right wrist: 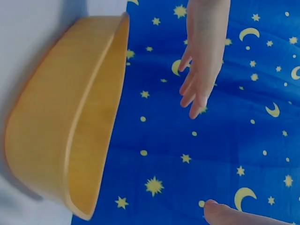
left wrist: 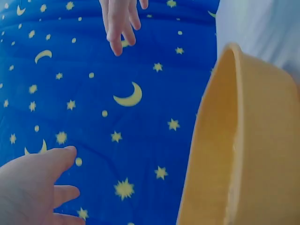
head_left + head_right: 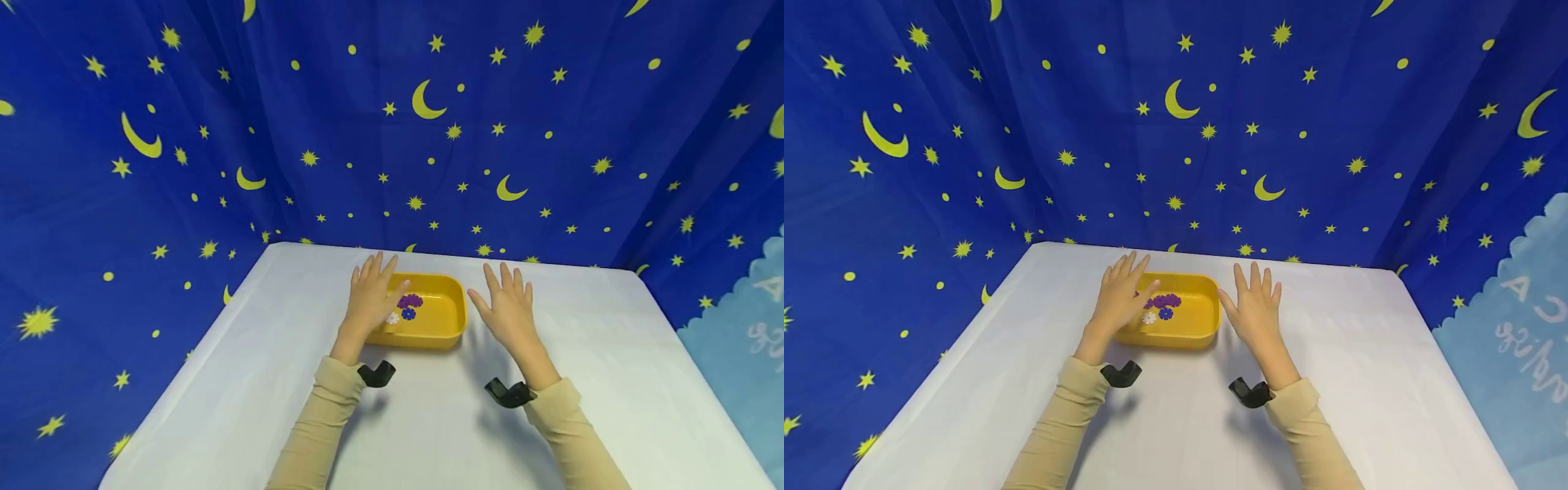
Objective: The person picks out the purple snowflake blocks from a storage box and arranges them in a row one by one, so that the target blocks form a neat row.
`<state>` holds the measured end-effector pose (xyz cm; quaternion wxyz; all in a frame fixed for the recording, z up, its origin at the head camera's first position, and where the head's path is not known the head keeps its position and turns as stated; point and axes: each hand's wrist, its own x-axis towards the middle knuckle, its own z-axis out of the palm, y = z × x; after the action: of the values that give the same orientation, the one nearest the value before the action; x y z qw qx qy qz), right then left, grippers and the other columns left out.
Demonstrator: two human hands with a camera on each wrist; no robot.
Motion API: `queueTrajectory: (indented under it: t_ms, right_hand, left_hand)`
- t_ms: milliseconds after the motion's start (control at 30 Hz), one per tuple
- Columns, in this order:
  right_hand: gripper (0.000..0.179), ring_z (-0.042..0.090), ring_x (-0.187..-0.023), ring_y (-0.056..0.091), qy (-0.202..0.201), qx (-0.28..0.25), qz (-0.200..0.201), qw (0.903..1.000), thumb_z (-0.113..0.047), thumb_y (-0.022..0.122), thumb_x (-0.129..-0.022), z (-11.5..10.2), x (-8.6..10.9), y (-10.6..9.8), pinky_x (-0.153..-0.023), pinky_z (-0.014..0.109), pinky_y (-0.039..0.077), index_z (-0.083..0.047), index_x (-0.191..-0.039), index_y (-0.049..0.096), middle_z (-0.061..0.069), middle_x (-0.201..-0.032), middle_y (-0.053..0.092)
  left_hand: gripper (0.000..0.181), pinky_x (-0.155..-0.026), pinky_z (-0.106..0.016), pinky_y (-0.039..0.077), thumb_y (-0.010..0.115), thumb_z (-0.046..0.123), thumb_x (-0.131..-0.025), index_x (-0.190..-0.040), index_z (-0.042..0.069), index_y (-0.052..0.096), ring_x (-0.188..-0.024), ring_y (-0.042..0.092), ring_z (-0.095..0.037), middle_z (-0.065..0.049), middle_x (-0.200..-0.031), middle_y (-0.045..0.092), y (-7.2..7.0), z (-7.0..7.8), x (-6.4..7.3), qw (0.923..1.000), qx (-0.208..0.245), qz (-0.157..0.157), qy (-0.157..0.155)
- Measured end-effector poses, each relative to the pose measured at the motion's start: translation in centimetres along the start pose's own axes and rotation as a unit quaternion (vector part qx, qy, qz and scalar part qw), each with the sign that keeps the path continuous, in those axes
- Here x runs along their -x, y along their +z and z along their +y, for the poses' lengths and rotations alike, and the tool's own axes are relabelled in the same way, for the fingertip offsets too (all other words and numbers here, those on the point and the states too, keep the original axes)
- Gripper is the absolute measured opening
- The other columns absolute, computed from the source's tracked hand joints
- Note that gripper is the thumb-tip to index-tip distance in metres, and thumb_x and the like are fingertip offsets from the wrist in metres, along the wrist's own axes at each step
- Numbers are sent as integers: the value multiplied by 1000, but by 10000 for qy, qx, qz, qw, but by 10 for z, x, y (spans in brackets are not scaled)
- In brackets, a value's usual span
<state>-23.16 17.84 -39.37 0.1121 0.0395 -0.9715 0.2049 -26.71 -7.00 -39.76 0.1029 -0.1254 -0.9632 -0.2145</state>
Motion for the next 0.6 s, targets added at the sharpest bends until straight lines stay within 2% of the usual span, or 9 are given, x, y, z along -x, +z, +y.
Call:
queueTrajectory:
  t_ms: [167, 267, 500, 600]
  right_hand:
    - [65, 50, -141, 18, -170, -56, -44, 9998, -41, 50, -96, -8, -6, 10, -115, 67, 13, -3, -147, 33, 29, -152, 25]
    - [64, 49, -140, 23, -300, -83, -67, 9995, -39, 52, -95, -14, -10, 18, -116, 65, 17, -2, -145, 36, 29, -150, 30]
    - [59, 45, -134, 38, -670, -447, 27, 9967, -35, 58, -93, -29, -21, 45, -114, 59, 30, 1, -138, 45, 28, -142, 43]
    - [55, 42, -131, 43, -751, -648, -26, 9951, -32, 59, -93, -33, -27, 58, -111, 57, 35, 2, -135, 48, 26, -138, 49]
  left_hand:
    - [62, -120, -52, 22, 50, 45, -95, -145, 10, 39, -142, 32, -34, -15, -152, 37, 1, -22, 6, 9977, 434, 504, -93]
    - [61, -117, -52, 29, 54, 43, -94, -143, 8, 43, -137, 39, -34, -15, -147, 44, 7, -37, 11, 9951, 592, 776, -171]
    - [66, -111, -53, 36, 66, 39, -86, -138, 3, 47, -131, 46, -36, -17, -141, 50, 32, -66, 27, 9853, 1084, 1290, -300]
    - [73, -111, -55, 37, 68, 43, -83, -140, 3, 45, -132, 45, -39, -18, -144, 45, 44, -75, 34, 9826, 1261, 1297, -412]
